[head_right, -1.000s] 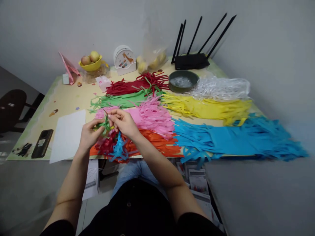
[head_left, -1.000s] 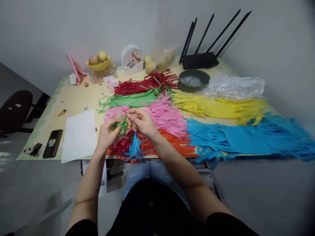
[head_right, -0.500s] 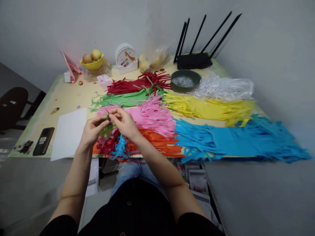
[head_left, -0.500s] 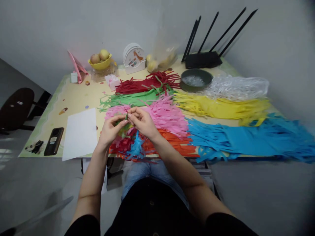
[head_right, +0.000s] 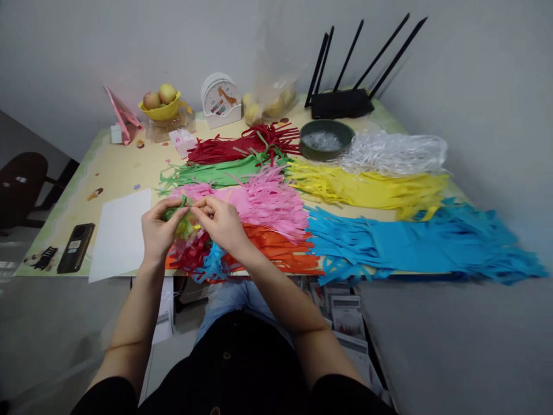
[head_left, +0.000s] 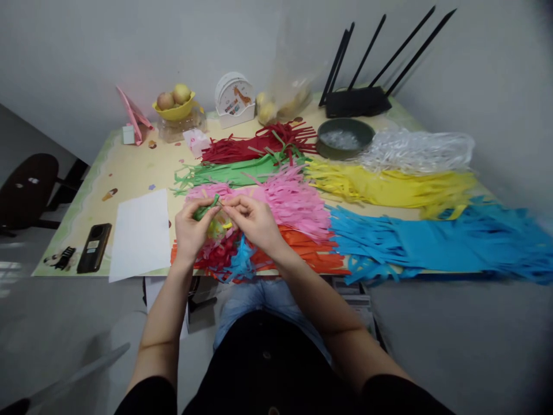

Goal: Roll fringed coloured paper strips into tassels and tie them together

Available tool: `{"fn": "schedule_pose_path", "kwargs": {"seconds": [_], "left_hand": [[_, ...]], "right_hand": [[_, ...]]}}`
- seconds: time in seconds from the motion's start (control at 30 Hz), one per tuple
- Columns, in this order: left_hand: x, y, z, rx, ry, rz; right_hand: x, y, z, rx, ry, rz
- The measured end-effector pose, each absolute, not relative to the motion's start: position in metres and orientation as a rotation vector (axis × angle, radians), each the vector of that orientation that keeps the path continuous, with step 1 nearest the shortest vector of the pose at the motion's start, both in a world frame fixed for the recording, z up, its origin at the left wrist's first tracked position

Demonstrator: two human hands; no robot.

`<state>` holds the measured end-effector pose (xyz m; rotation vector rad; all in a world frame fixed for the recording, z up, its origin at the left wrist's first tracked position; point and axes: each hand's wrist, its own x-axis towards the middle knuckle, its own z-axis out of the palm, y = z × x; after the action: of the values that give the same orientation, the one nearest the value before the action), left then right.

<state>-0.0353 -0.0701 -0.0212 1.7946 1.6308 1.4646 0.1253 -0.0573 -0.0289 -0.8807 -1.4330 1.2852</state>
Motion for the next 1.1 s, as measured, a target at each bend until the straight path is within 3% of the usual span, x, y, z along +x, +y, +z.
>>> {"fn": "schedule_pose_path", "kwargs": {"seconds": [0.27,0.57,0.87,0.97,1.1], "left_hand": [[-0.031,-0.078,-0.015,2.223,1.783,1.301],[-0.035,-0.073,-0.016,1.753,1.51,1.332],[-0.028,-0.082,-0.016,2.446,1.716,1.038],[-0.026,-0.083,-0.021,2.552,1.837,0.989],[-0.023,-0.079,-0.027,2.558,1.925,0.958]], "right_hand": [[0.127,-0.052,-0.037,-0.823,-1.368,1.345],[0.134,-0.055,-0.032,-0.749,-1.442,1.372],[0.137,-0.039,-0.032,-0.752,-1.472,1.555],[0.143,-0.033,-0.021,-0.867,-1.695,1.428],[0.142,-0.026,-0.001,-1.102,-2.127,0.908]]}}
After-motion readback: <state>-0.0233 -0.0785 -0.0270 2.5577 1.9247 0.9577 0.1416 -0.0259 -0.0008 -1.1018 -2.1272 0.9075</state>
